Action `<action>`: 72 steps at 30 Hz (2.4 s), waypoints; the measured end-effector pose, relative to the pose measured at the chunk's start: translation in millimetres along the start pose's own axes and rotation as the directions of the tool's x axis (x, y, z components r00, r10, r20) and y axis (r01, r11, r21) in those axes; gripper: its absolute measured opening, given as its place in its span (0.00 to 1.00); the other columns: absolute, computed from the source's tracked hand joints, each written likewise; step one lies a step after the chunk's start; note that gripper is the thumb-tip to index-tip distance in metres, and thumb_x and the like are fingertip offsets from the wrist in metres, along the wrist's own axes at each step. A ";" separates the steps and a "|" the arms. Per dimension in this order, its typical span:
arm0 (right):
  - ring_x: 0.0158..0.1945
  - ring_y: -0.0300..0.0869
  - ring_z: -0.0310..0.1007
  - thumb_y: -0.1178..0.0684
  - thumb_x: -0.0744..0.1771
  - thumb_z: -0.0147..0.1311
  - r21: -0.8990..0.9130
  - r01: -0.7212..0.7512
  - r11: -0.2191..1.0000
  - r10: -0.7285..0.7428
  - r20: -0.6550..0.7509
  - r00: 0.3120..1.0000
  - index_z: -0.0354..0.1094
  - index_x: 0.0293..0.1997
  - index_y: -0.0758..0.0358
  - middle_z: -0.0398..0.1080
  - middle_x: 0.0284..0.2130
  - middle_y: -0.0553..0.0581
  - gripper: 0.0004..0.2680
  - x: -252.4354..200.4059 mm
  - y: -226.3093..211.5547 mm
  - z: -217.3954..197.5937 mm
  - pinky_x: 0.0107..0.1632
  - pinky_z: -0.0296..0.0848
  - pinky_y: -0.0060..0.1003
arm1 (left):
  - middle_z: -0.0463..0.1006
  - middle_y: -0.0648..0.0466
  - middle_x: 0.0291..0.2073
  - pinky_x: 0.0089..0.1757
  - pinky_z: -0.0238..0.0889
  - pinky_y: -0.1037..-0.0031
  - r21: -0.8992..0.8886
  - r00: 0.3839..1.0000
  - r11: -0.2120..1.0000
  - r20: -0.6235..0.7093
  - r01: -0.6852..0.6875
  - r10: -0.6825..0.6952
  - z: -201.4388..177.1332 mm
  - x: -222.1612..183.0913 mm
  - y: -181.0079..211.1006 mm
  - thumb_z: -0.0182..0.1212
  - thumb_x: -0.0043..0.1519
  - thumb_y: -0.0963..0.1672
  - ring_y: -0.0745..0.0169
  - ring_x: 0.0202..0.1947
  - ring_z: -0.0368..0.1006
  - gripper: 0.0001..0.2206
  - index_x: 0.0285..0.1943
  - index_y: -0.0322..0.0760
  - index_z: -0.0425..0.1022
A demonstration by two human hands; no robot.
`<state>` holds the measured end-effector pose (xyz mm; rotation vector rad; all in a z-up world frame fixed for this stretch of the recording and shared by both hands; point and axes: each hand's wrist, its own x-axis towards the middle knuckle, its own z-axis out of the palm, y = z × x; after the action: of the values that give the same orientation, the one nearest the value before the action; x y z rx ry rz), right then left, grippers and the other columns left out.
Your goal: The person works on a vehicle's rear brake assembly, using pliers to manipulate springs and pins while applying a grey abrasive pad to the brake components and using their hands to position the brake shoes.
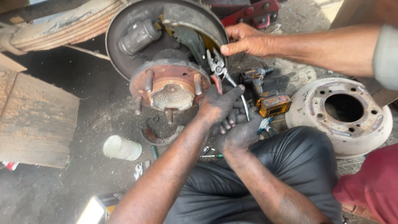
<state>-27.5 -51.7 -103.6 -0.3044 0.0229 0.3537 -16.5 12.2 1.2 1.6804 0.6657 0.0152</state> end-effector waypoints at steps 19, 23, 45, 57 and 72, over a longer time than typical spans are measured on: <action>0.40 0.49 0.76 0.41 0.68 0.46 -0.663 -0.446 0.602 0.622 0.039 0.782 0.73 0.44 0.66 0.73 0.36 0.65 0.16 18.9 -100.8 0.5 0.47 0.79 0.54 | 0.73 0.51 0.22 0.25 0.64 0.77 -0.373 0.959 0.883 -0.100 -0.284 0.266 8.8 37.6 -93.9 0.43 0.71 0.57 0.67 0.21 0.68 0.24 0.35 0.34 0.67; 0.38 0.52 0.76 0.41 0.71 0.48 -0.721 -0.311 0.618 0.583 0.155 0.798 0.69 0.38 0.70 0.72 0.36 0.63 0.17 18.6 -96.5 4.4 0.43 0.80 0.52 | 0.71 0.52 0.20 0.19 0.55 0.78 -0.531 0.969 0.812 -0.089 -0.242 0.231 13.6 41.2 -94.1 0.44 0.71 0.57 0.68 0.16 0.62 0.24 0.36 0.35 0.67; 0.31 0.46 0.73 0.39 0.74 0.39 -0.273 -0.414 0.868 0.473 0.205 0.857 0.66 0.36 0.63 0.62 0.23 0.50 0.18 0.2 -63.2 14.0 0.38 0.77 0.45 | 0.75 0.48 0.36 0.18 0.63 0.82 -0.763 0.918 0.644 0.291 0.054 0.269 -15.5 -1.6 -56.4 0.48 0.73 0.52 0.67 0.20 0.71 0.23 0.68 0.31 0.64; 0.39 0.41 0.78 0.46 0.70 0.48 -0.949 -0.228 0.218 0.740 0.008 0.673 0.66 0.63 0.60 0.76 0.40 0.57 0.16 -5.9 -116.3 -34.4 0.43 0.80 0.40 | 0.76 0.41 0.60 0.60 0.63 0.64 -0.308 0.899 0.902 0.224 -0.302 0.377 -3.9 -13.1 -151.7 0.49 0.71 0.52 0.50 0.62 0.71 0.25 0.69 0.30 0.68; 0.57 0.54 0.75 0.43 0.68 0.50 -0.380 0.564 -0.733 0.661 -0.199 0.724 0.67 0.62 0.31 0.75 0.54 0.56 0.14 120.3 -27.3 -142.6 0.59 0.73 0.48 | 0.78 0.50 0.58 0.58 0.65 0.61 0.585 0.998 0.808 -0.048 0.070 -0.051 -103.4 26.6 -271.8 0.60 0.62 0.51 0.49 0.57 0.75 0.20 0.63 0.52 0.75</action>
<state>99.1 -77.9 -240.7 -2.7145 -1.4610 0.7791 -145.0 134.9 -230.5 2.2590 0.7988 -0.2365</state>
